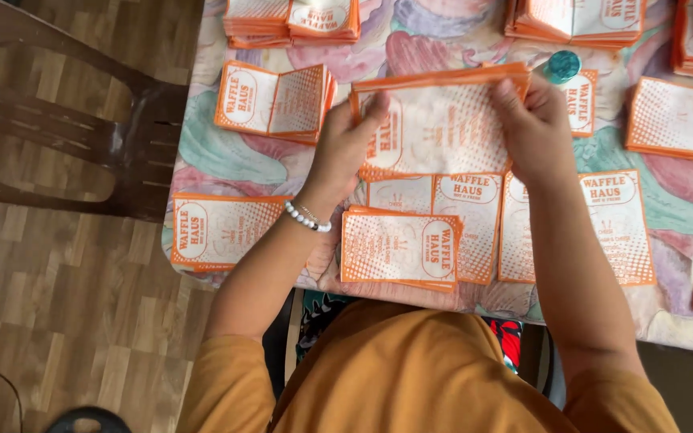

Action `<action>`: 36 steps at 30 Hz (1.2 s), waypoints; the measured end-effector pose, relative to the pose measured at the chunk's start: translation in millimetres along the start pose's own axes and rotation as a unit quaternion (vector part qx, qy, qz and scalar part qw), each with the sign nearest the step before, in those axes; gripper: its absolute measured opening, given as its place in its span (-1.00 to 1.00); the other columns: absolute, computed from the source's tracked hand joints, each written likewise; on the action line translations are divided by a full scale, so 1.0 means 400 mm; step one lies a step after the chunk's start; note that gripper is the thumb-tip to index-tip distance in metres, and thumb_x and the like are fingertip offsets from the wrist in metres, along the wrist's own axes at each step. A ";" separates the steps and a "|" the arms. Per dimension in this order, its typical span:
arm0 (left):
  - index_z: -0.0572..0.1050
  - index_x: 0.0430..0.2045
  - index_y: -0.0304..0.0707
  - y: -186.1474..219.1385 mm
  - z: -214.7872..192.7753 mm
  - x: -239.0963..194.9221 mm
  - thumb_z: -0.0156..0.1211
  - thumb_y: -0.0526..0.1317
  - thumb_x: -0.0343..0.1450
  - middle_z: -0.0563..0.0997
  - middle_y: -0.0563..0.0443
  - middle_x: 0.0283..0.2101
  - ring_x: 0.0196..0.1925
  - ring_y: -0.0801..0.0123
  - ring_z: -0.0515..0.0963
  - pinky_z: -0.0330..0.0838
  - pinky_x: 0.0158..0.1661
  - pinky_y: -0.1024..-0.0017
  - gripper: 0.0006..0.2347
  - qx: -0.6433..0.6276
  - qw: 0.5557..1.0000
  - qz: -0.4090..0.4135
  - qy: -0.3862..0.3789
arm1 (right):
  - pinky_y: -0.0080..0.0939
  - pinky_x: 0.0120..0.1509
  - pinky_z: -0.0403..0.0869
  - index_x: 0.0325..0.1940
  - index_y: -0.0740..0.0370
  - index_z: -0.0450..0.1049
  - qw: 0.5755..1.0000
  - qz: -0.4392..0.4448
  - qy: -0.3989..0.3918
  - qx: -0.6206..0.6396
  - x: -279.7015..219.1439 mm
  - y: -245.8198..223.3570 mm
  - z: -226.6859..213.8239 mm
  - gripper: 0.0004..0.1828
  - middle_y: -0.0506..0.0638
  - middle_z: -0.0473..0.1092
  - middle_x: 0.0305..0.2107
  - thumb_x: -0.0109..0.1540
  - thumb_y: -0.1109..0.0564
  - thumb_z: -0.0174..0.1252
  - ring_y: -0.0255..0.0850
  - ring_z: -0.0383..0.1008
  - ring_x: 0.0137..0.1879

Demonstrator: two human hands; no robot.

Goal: Folding and stacking printed paper bags on a table.

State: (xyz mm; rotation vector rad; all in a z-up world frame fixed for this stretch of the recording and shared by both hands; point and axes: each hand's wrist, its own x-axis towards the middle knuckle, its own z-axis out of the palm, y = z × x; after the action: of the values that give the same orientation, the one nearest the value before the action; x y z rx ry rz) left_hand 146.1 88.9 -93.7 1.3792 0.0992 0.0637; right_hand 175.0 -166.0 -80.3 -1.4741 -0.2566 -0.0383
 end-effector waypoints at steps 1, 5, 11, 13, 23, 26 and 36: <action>0.06 -0.62 0.05 0.062 0.013 -0.019 0.12 0.13 0.43 -0.01 0.35 -0.61 -0.54 0.66 -0.03 -0.12 -0.52 0.51 -0.59 0.113 0.987 0.111 -0.014 | -0.35 0.13 0.47 -0.03 0.12 0.49 0.998 0.009 -0.035 0.047 0.009 -0.013 0.003 -0.82 -0.16 0.50 -0.12 0.46 0.00 0.08 -0.42 0.48 -0.03; 0.34 -0.54 -0.07 0.119 -0.017 -0.012 0.13 0.05 0.49 0.18 0.30 -0.50 -0.42 0.60 0.11 0.02 -0.36 0.56 -0.71 0.060 0.970 0.207 -0.113 | -0.22 0.30 0.51 0.04 0.15 0.49 0.990 -0.023 -0.082 0.109 -0.008 -0.023 -0.008 -0.68 -0.14 0.49 -0.03 0.42 -0.12 0.17 -0.34 0.49 0.11; 0.30 0.15 -0.30 0.230 -0.025 -0.079 -0.22 0.00 0.62 0.55 -0.17 0.16 0.26 0.15 0.56 0.40 0.28 0.32 -0.63 0.259 0.924 0.277 0.043 | -0.42 -0.11 0.13 -0.15 0.15 0.47 0.989 -0.053 -0.009 -0.140 -0.072 -0.084 0.001 -0.74 -0.32 0.21 -0.35 0.54 -0.02 0.16 -0.48 0.11 -0.20; 0.14 0.46 -0.18 0.293 0.000 -0.151 -0.38 0.45 0.39 0.08 -0.24 0.55 0.66 0.04 0.09 0.00 0.63 -0.10 -0.15 0.617 0.711 0.337 0.001 | -0.36 -0.25 0.05 -0.08 0.32 0.55 0.976 -0.063 -0.024 -0.207 -0.113 -0.097 0.014 -0.82 -0.26 0.14 -0.45 0.53 0.14 0.20 -0.44 0.03 -0.28; 0.37 -0.36 -0.21 0.250 0.005 -0.402 0.09 -0.08 0.57 0.39 0.05 -0.48 -0.53 0.21 0.44 0.25 -0.51 0.20 -0.78 0.528 0.707 0.399 -0.248 | -0.27 -0.52 0.36 -0.48 0.06 0.61 0.954 -0.045 -0.191 -0.229 -0.446 -0.141 -0.011 -0.76 -0.14 0.50 -0.69 0.19 -0.07 0.20 -0.28 0.46 -0.65; 0.35 -0.31 -0.30 0.236 -0.016 -0.480 0.10 -0.22 0.56 0.51 -0.11 -0.24 -0.61 0.27 0.44 0.28 -0.60 0.28 -0.86 0.463 0.759 0.334 -0.314 | -0.21 -0.51 0.50 -0.21 0.16 0.61 0.954 -0.077 -0.279 -0.072 -0.494 -0.189 0.043 -0.72 0.00 0.64 -0.48 0.32 -0.06 0.14 -0.13 0.57 -0.62; 0.42 -0.36 -0.22 0.199 -0.084 -0.530 0.06 -0.32 0.56 0.50 0.02 -0.46 -0.42 0.20 0.52 0.28 -0.47 0.25 -0.92 0.370 0.739 0.306 -0.472 | 0.23 0.25 0.59 -0.02 0.55 0.47 0.852 -0.030 -0.515 0.089 -0.438 -0.280 0.084 -0.48 0.34 0.55 -0.06 0.52 -0.04 -0.13 0.28 0.65 0.10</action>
State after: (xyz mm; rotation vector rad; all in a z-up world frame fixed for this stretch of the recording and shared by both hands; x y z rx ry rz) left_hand -67.3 115.0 -15.0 2.0310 -1.3317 -0.1558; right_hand -20.6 -166.9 -2.2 -1.1740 -1.1442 0.7304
